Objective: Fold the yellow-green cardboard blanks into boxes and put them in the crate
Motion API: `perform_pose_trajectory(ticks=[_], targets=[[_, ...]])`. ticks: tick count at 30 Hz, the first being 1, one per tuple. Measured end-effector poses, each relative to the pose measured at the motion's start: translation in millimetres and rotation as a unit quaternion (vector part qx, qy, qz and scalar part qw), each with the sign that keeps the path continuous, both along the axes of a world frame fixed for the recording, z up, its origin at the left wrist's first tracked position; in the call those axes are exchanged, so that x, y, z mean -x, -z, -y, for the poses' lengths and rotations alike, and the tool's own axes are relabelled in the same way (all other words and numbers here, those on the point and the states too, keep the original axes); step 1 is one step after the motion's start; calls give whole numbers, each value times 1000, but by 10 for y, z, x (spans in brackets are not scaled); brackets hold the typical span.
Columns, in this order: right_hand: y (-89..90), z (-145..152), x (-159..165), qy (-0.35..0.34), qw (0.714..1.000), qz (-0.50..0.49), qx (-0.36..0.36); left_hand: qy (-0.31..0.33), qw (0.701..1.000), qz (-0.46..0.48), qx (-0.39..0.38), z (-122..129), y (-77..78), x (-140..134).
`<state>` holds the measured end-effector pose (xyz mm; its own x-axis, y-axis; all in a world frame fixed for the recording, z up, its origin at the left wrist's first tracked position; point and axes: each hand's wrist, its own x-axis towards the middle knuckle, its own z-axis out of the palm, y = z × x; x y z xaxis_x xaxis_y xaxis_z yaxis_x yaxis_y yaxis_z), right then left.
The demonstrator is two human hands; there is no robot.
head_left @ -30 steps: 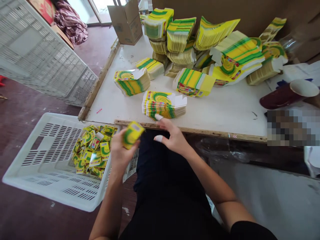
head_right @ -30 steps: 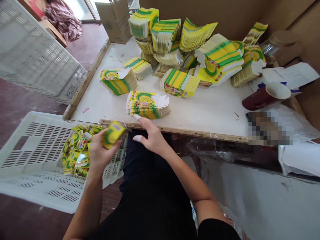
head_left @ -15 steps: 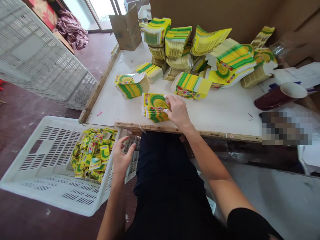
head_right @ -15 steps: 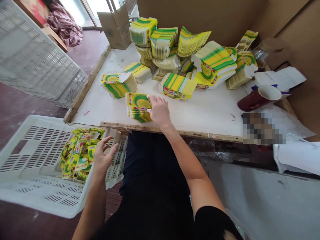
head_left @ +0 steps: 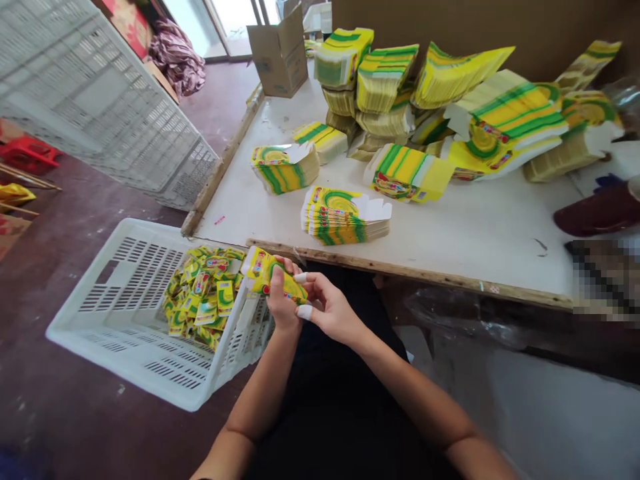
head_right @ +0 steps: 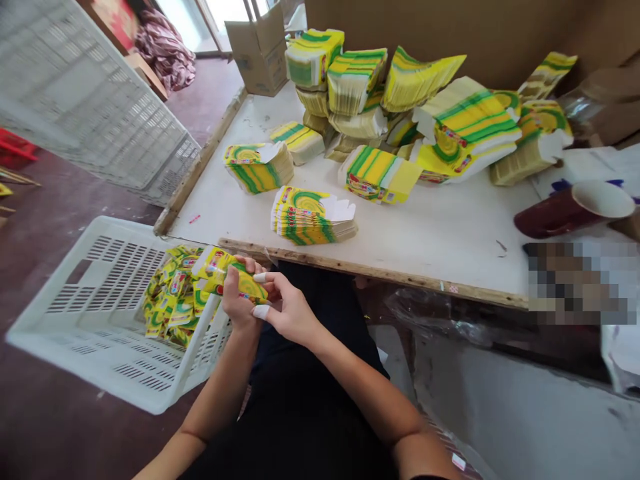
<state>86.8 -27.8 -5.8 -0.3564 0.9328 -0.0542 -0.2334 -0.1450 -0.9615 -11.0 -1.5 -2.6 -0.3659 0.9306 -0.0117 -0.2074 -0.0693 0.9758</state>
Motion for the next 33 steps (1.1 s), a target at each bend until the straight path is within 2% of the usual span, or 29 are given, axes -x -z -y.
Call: perform_pose_trajectory(ticks=[3,8,11,13,15,17,19,20,22,24,27,28,29,31,33], targets=[[36,-59,-76,12,999,14,30,1,999,-33,12,24,72,1],[83,-163,-351,106,993,53,7,79,992,-100,-9,105,173,20],[96,-164,-538,123,987,96,-34,102,986,-130,18,146,153,102],[93,-154,-665,131,977,140,-97,168,975,-145,27,150,89,220],[78,-147,-781,141,948,206,-195,246,958,-150,12,136,-4,371],[55,-136,-851,139,901,284,-297,293,942,-160,-14,118,-93,499],[30,-108,-845,106,858,341,-369,331,919,-216,-11,115,-141,547],[19,-87,-814,78,848,351,-390,355,900,-255,-1,122,-141,533],[3,-33,-722,27,847,346,-403,393,862,-322,6,156,-99,450],[1,19,-625,45,864,332,-376,388,853,-349,-1,213,-21,346],[30,69,-514,154,906,291,-266,299,874,-383,3,300,97,260],[50,76,-480,169,923,264,-221,268,876,-400,2,318,129,253],[76,78,-442,162,943,227,-180,245,876,-416,-5,328,156,252],[144,66,-347,105,979,149,-90,211,872,-441,-29,325,198,258],[230,36,-232,63,996,65,19,194,861,-467,-47,302,223,265]])
